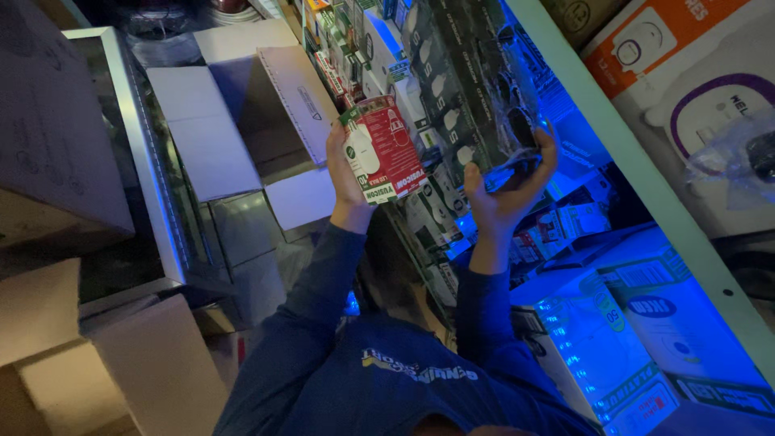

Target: The person organizes boxes of LED lightbulbs and other hardware supplies on storage shelves, moving items between levels and placing a small red box into a larger shipping carton.

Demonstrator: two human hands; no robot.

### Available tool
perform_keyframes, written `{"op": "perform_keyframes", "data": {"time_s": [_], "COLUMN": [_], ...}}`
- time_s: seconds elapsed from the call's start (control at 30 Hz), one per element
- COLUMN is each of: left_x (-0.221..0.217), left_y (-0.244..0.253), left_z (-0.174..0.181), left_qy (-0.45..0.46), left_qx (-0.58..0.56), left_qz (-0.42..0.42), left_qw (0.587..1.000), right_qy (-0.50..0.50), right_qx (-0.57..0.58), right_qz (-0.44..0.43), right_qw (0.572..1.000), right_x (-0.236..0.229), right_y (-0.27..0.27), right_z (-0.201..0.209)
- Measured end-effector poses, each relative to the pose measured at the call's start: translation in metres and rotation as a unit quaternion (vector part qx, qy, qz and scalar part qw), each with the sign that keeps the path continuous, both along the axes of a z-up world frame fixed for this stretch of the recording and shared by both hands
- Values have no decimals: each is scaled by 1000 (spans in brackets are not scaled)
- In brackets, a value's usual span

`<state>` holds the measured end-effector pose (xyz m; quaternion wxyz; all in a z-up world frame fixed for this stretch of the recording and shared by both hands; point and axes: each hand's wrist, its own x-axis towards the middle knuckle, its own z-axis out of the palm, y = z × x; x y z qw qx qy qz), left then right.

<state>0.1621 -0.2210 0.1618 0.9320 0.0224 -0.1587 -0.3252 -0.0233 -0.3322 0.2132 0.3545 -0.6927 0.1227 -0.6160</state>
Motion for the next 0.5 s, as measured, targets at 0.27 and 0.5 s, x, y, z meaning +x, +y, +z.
{"op": "perform_keyframes", "data": {"time_s": [0.27,0.5], "left_x": [1,-1], "left_y": [-2,-11], "left_z": [-2,-14], "left_qy": [-7,-11], "left_qx": [-4,-7], "left_qz": [-63,-113], "left_qw": [998,994], "right_qy": [6,7], "right_qx": [-16,23], "right_qz": [1,39], "right_qw": [1000,999], "right_x": [-2,-4], "right_y": [-8,-18], "right_z": [-1,-3]}}
